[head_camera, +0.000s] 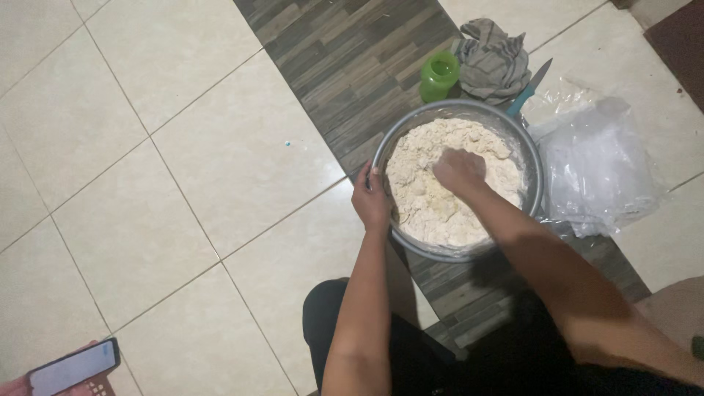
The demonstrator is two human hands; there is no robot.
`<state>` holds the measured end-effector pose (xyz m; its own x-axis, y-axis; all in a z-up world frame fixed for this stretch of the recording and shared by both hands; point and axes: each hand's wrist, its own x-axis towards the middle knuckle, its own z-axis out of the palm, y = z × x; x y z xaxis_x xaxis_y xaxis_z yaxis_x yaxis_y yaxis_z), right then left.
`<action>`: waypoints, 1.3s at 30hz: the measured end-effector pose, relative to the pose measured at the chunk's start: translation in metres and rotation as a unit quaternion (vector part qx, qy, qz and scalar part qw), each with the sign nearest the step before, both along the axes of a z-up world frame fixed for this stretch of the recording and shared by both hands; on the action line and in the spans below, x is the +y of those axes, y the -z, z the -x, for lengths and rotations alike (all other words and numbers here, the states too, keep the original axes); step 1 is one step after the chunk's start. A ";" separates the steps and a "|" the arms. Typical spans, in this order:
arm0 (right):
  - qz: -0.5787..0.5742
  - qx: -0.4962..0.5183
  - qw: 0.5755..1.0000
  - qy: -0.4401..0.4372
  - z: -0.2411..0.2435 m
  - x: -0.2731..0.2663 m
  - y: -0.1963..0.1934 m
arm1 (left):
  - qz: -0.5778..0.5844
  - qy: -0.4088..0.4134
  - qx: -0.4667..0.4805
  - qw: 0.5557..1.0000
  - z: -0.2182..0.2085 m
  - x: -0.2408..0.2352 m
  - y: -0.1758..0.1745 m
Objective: The person mixes flour and water in a metal bowl using their right hand. They knead the mixture until it forms a cohesive dough.
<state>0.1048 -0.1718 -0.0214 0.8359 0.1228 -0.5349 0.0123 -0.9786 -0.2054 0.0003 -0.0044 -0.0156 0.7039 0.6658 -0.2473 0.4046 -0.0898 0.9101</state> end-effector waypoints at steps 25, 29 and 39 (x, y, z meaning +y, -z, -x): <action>0.116 0.084 0.931 -0.336 0.056 -0.052 -0.056 | -0.030 0.028 -0.051 0.998 0.000 0.002 0.014; 0.088 -0.032 0.967 -0.237 0.004 -0.057 -0.021 | -0.013 0.020 0.001 1.000 -0.009 -0.002 0.011; -0.046 0.066 0.995 0.063 0.016 -0.027 0.049 | -0.056 -0.015 0.019 0.998 -0.007 -0.006 0.019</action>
